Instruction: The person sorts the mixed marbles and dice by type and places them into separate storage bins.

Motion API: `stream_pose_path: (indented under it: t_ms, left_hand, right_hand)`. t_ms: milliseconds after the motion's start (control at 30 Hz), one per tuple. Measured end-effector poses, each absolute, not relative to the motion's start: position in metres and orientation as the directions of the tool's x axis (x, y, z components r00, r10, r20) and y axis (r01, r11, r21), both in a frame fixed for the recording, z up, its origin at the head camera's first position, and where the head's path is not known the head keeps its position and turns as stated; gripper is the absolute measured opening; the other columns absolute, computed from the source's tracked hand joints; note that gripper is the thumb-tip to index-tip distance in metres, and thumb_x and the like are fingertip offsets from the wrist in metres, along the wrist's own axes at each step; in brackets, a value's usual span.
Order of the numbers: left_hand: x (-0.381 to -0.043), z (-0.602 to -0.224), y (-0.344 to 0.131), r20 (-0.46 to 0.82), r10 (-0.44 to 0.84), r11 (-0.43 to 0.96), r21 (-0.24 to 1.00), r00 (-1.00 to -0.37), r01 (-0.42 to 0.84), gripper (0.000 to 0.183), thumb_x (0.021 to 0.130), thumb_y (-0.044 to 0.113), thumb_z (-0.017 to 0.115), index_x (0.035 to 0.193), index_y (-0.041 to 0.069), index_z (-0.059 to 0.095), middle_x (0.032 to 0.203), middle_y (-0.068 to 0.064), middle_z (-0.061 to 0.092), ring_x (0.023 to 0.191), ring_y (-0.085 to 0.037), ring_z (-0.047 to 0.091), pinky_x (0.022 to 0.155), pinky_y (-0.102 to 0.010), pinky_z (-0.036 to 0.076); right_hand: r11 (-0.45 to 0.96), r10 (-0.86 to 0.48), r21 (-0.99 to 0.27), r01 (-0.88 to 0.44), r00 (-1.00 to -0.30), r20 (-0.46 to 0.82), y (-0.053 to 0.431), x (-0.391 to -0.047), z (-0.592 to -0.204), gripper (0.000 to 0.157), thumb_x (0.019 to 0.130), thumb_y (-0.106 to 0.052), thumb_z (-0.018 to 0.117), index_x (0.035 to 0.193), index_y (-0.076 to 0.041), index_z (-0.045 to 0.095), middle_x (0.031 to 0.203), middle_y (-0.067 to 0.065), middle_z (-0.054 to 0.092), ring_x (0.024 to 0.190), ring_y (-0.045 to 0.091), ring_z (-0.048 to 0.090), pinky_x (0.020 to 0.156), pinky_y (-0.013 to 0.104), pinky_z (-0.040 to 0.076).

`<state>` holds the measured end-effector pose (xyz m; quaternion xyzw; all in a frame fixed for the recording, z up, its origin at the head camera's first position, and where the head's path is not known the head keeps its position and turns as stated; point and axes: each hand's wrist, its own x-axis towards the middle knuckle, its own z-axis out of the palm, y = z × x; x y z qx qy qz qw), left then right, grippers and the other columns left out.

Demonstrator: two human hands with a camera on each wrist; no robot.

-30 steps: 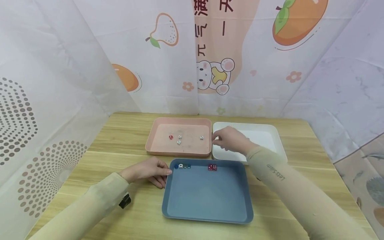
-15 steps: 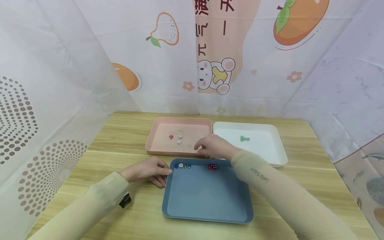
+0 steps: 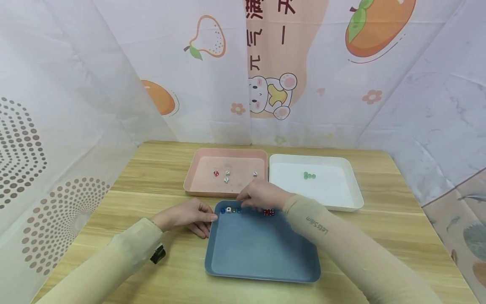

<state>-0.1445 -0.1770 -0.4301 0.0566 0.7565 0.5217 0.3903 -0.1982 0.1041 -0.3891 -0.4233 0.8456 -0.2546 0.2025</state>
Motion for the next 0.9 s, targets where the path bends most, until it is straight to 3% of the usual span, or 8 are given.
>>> stream_pose_path:
  t_ms: [300,900]
  left_hand:
    - [-0.144,-0.431,-0.178,-0.531,0.494,0.441,0.835,-0.689,-0.328,0.030,0.101,0.028,0.067,0.101,-0.002,0.071,0.086,-0.016,0.075,0.078,-0.025,0.076,0.072,-0.040,0.065]
    - [-0.144,-0.431,-0.178,-0.527,0.497,0.446,0.837,-0.689,-0.318,0.030,0.100,0.029,0.068,0.100,-0.001,0.071,0.087,-0.015,0.075,0.078,-0.025,0.076,0.072,-0.040,0.065]
  right_hand:
    - [0.579,-0.787,-0.572,-0.580,-0.581,-0.207,0.095,-0.192,-0.400,0.027,0.096,-0.014,0.073,0.122,-0.009,0.075,0.064,0.002,0.067,0.046,0.013,0.063,0.045,0.024,0.054]
    - [0.633,-0.758,-0.493,-0.597,-0.606,-0.241,0.084,-0.181,-0.413,0.025,0.097,-0.015,0.072,0.121,-0.010,0.075,0.073,-0.002,0.068,0.045,0.015,0.062,0.043,0.022,0.050]
